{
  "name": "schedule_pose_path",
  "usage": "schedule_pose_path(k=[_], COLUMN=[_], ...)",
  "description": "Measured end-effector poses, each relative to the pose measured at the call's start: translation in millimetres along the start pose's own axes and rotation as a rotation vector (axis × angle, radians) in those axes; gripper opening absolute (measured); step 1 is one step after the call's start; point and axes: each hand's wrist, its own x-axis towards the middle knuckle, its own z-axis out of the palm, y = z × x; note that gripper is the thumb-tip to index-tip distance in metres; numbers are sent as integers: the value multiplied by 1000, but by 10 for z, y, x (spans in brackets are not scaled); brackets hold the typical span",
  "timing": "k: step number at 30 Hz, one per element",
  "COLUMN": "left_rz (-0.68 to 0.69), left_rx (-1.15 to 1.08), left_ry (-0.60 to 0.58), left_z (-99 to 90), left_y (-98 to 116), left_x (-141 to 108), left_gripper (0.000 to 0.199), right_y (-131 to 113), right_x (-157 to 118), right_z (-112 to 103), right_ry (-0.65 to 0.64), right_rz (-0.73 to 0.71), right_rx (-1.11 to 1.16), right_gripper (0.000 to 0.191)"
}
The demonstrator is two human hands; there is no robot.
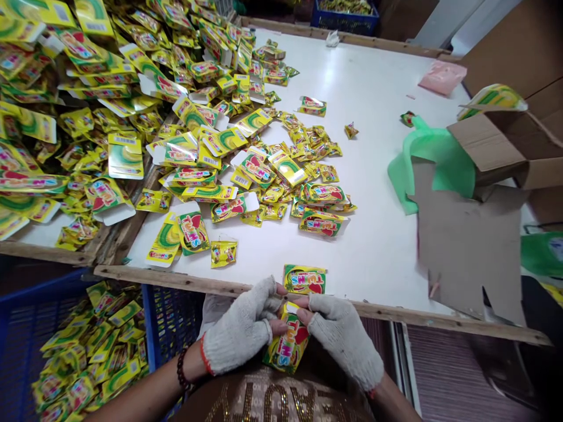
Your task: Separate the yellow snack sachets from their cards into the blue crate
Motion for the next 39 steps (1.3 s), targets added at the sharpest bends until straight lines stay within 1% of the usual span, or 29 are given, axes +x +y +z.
schedule_pose_path(k=[3,6,8,9,11,13,15,16,18,22,24,27,30,33,36,37,39], left_rz=[2,41,73,87,109,124,129,125,115,87,94,135,126,86,79,84,102], left_rx=[84,146,183,204,252,300,353,375,410,410,427,462,475,467,455,457,460], left_ry=[27,60,70,72,69,62,62,65,72,67,71,43,34,58,68,69,62], left_z=[-4,-6,-3,-1,3,1,-7,-13,-26,-42,-41,-43,-64,-89,-66,-45,-8], left_y=[-36,-82,-92,-87,-60,-27,-7,-5,-18,-58,-56,-23,3,-24,-97,-117,-121], left_x=[-7,-16,-21,-21,-21,-22,-30,-37,-54,-77,-76,-70,-82,-101,-77,-56,-15], left_gripper=[36,41,38,36,31,29,26,24,21,17,15,18,17,15,15,16,16], right_y=[-11,-5,21,41,84,120,146,157,181,250,271,258,216,232,338,377,424], right_x=[-24,-79,-110,-119,-118,-105,-98,-103,-131,-207,-212,-180,-166,-202,-245,-253,-253], right_z=[-11,-15,0,12,38,56,65,69,84,139,155,148,126,126,164,181,206], right_ry=[-20,-110,-143,-130,-50,17,44,48,33,-40,-22,16,31,23,-32,-36,-2], right_rz=[-68,-153,-201,-211,-160,-37,68,89,78,-4,26,113,131,61,-107,-161,-234], right_rx=[-51,-63,-47,-37,-6,45,81,94,131,292,318,307,284,275,290,270,190], right_gripper=[22,24,25,26,25,24,23,23,22,24,25,25,23,19,22,24,25])
